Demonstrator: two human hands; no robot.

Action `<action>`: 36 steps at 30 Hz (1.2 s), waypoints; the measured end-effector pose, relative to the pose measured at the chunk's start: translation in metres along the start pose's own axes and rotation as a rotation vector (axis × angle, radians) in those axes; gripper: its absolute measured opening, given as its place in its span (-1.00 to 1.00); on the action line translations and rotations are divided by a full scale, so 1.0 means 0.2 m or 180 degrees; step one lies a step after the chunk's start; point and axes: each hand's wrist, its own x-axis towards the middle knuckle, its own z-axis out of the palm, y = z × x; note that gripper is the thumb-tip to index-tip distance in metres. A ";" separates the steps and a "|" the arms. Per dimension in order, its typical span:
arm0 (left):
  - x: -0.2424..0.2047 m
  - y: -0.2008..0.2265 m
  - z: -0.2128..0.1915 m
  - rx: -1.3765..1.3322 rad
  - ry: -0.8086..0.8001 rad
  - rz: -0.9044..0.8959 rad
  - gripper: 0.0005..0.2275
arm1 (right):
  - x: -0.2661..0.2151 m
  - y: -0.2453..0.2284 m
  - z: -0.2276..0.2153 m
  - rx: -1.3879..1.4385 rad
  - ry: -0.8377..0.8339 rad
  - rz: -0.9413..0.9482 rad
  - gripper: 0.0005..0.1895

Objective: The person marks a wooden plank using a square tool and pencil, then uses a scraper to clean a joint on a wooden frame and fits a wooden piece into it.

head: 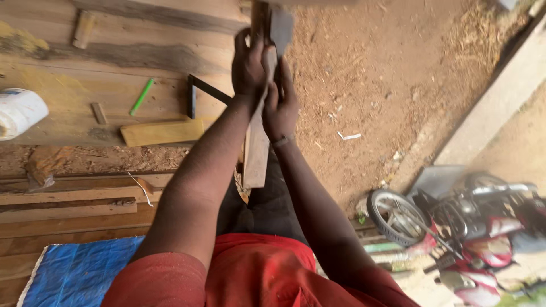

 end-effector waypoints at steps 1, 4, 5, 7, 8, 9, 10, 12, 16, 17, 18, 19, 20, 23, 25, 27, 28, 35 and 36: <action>0.04 -0.01 -0.02 0.0096 0.0110 0.0108 -0.46 | 0.04 -0.02 0.02 0.0078 -0.0081 -0.0096 -0.42; -0.01 0.00 -0.04 0.0051 0.0005 0.0092 -0.51 | 0.01 -0.03 0.02 0.0213 -0.0117 0.0011 -0.41; -0.01 0.00 -0.03 -0.0002 -0.0031 0.0037 -0.54 | 0.02 -0.02 0.03 0.0260 -0.0132 0.0052 -0.41; -0.09 0.01 -0.02 0.0053 -0.0251 -0.0251 -0.63 | -0.04 0.01 -0.02 -0.0101 -0.0025 -0.0072 -0.45; -0.03 0.01 -0.02 0.0111 -0.0286 -0.0327 -0.68 | 0.02 0.02 0.01 -0.0222 0.0032 -0.0224 -0.47; 0.04 0.02 -0.01 0.0093 -0.0153 -0.0181 -0.63 | 0.05 0.02 0.00 -0.0111 -0.0042 -0.0214 -0.45; 0.04 0.01 -0.04 0.0092 -0.0080 -0.0064 -0.57 | 0.02 0.02 0.01 0.0000 -0.0116 -0.0134 -0.43; 0.02 0.01 -0.05 0.0004 0.0002 0.0064 -0.51 | 0.01 0.04 0.03 0.0123 -0.0146 -0.0003 -0.42; -0.05 0.04 -0.03 -0.0273 0.0026 0.0082 -0.52 | 0.05 0.06 0.00 0.0470 -0.0104 -0.0197 -0.42; 0.02 0.03 -0.02 -0.0324 0.0072 0.0150 -0.53 | 0.12 0.05 -0.01 0.0659 -0.0112 -0.0420 -0.41; 0.01 0.01 -0.04 -0.0154 0.0103 0.0089 -0.54 | 0.12 0.04 -0.03 0.1968 -0.0679 0.0093 -0.44; 0.00 -0.01 -0.06 0.0015 0.0132 0.0026 -0.56 | 0.13 0.03 -0.09 0.3256 -0.1256 0.0653 -0.47; -0.02 -0.01 -0.05 0.0094 0.0017 0.0049 -0.57 | 0.09 0.03 -0.17 0.4522 -0.1635 0.1195 -0.49; -0.03 0.01 0.02 -0.0186 0.0123 0.0179 -0.53 | 0.00 0.04 -0.29 0.2287 -0.1195 0.0497 -0.41; 0.01 -0.03 -0.01 0.0039 0.0200 0.0181 -0.50 | 0.01 0.03 -0.26 0.1465 -0.0993 0.0299 -0.40; -0.03 -0.03 -0.02 0.0033 0.0181 0.0202 -0.50 | -0.05 0.03 -0.24 0.0916 -0.0805 0.0383 -0.39; -0.03 -0.01 -0.01 -0.0057 0.0241 0.0221 -0.51 | -0.05 0.04 -0.22 0.0779 -0.0812 0.0499 -0.37; -0.03 0.02 -0.05 -0.0155 -0.0038 -0.0047 -0.58 | 0.03 -0.02 -0.07 0.0565 -0.0486 0.0651 -0.35; -0.01 0.01 -0.06 -0.0124 0.0003 -0.0002 -0.57 | 0.06 -0.03 -0.06 0.1476 -0.0601 0.0953 -0.33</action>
